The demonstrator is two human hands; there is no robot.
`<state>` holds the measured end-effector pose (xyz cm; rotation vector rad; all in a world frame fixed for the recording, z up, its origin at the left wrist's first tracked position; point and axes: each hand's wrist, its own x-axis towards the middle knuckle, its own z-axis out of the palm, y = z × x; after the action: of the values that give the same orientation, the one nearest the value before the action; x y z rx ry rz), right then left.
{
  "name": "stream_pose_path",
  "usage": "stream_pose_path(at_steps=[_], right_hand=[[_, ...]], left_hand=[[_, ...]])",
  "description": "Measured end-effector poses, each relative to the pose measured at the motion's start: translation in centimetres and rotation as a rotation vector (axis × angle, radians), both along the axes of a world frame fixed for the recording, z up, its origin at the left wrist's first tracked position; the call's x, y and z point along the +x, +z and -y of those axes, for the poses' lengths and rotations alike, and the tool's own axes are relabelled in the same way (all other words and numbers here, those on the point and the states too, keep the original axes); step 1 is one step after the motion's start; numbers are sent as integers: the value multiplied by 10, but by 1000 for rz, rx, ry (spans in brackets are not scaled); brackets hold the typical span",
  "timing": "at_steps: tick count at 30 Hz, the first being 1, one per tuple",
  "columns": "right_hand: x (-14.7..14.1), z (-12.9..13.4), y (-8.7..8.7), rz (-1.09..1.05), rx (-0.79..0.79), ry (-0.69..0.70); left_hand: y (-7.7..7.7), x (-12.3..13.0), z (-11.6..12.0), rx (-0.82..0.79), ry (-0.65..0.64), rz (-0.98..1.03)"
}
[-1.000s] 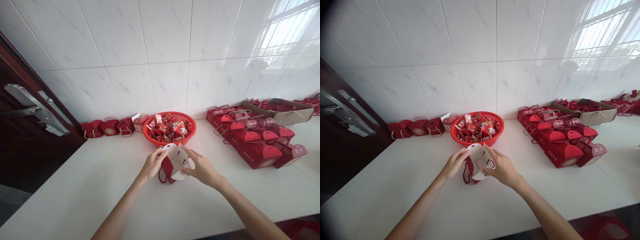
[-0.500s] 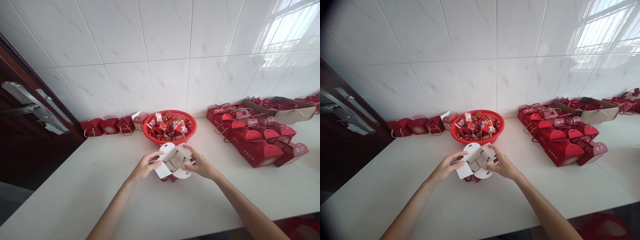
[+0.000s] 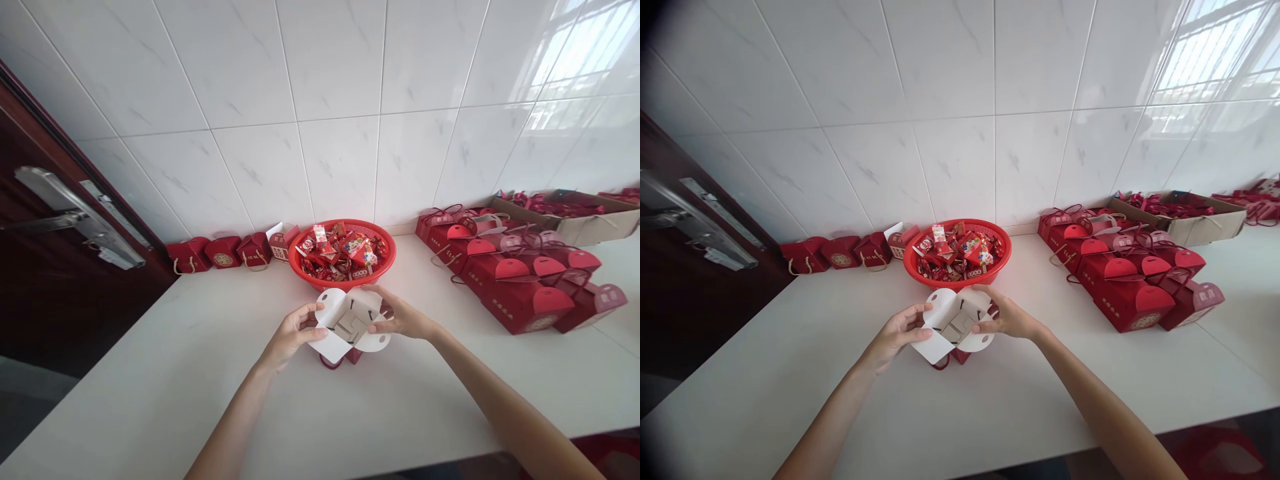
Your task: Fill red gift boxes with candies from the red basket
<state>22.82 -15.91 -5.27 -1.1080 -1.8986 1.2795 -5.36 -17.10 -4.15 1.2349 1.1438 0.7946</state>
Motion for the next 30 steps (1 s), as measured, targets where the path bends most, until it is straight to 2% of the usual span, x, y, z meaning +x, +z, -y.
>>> stream_pose_path(at_steps=[4, 7, 11, 14, 17, 19, 22, 26, 30], right_hand=[[0, -2, 3, -5, 21, 34], [1, -3, 11, 89, 89, 43], [1, -6, 32, 345, 309, -43], [-3, -13, 53, 523, 471, -120], [-9, -25, 70, 564, 553, -144], [-13, -37, 76, 533, 551, -164], [-19, -59, 73, 500, 519, -225], [-28, -89, 56, 439, 511, -267], [-34, -106, 40, 408, 483, -312]], left_hand=[[-1, 2, 0, -10, 27, 16], [-1, 6, -2, 50, 57, 11], [1, 11, -8, 180, 51, -4], [3, 11, -13, 206, 19, -26], [8, 8, -17, 245, -4, -74], [12, 7, -18, 284, 5, -118], [20, 5, -21, 340, 52, -188], [32, 1, -31, 453, 157, -278], [43, -1, -58, 623, 106, -402]])
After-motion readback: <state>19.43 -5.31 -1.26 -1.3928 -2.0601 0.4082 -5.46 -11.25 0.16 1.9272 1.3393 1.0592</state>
